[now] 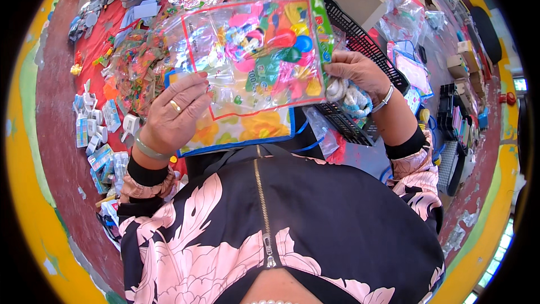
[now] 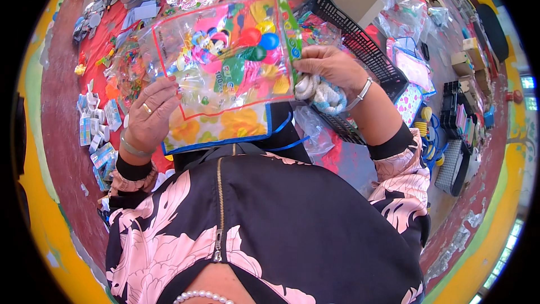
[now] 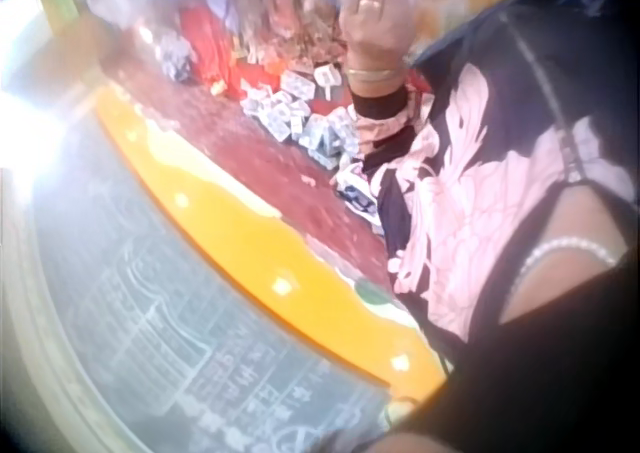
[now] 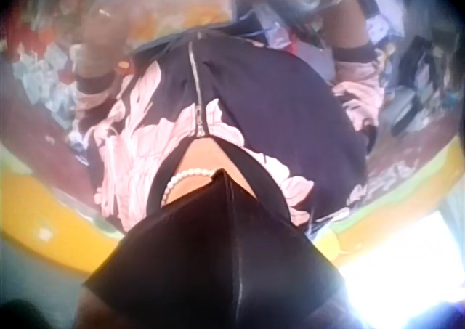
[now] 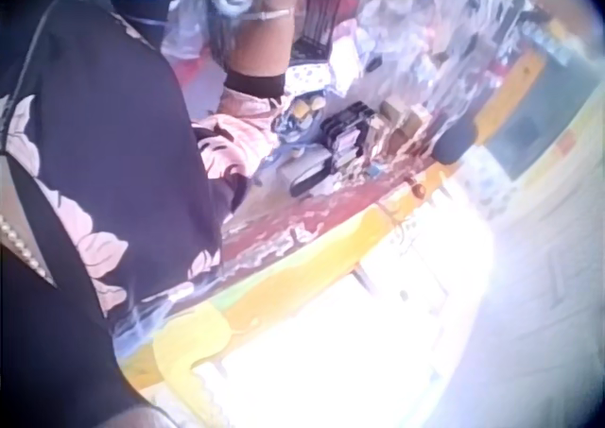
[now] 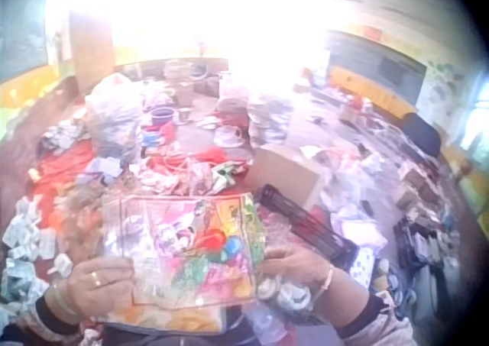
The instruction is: The person repeatedly picks up small plastic-wrapped toy sets from a red tarp, wipes each package with a cloth, and places them into a black plastic basket. The person handles the items one at a time throughout the clip.
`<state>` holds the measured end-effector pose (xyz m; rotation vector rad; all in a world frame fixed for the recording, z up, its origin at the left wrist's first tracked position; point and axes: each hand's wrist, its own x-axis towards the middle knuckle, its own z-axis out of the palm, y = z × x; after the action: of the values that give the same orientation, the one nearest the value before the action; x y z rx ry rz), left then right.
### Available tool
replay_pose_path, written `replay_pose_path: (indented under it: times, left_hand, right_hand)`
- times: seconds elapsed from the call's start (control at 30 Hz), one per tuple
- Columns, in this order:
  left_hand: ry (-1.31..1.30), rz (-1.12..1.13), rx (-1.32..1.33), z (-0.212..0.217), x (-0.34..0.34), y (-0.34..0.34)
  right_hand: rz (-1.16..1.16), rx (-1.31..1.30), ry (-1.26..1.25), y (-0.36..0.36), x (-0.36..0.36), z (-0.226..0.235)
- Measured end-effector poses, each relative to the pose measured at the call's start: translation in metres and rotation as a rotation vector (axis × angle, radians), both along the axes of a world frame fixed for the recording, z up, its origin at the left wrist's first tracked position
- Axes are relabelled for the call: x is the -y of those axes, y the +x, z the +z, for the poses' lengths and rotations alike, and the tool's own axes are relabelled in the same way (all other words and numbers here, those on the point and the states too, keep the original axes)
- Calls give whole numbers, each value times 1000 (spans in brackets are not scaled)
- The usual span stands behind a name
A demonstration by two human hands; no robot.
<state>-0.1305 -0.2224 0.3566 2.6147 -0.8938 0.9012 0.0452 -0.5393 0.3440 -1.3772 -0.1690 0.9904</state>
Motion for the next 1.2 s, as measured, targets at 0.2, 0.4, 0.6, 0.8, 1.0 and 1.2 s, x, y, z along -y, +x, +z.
replay_pose_path:
  times: [0.2, 0.4, 0.6, 0.8, 1.0, 1.2]
  left_hand:
    - [-165, -171, -102, -11, 13, 51]
    - [-246, -198, -271, -55, 38, 96]
    - [-189, -109, -327, -67, 37, 89]
    - [-196, 11, -441, -72, 31, 68]
    - [-222, 73, -464, -78, 30, 62]
    - [-238, 80, -465, -76, 34, 64]
  right_hand:
    - [-171, 292, 39, 33, 41, 5]
    - [-424, 340, -28, 50, 83, 17]
    - [-475, 408, -228, 83, 162, -45]
    - [-462, 442, -491, 121, 218, -172]
    - [-450, 504, -923, 109, 284, -286]
    - [-213, 348, -1564, 36, 311, -314]
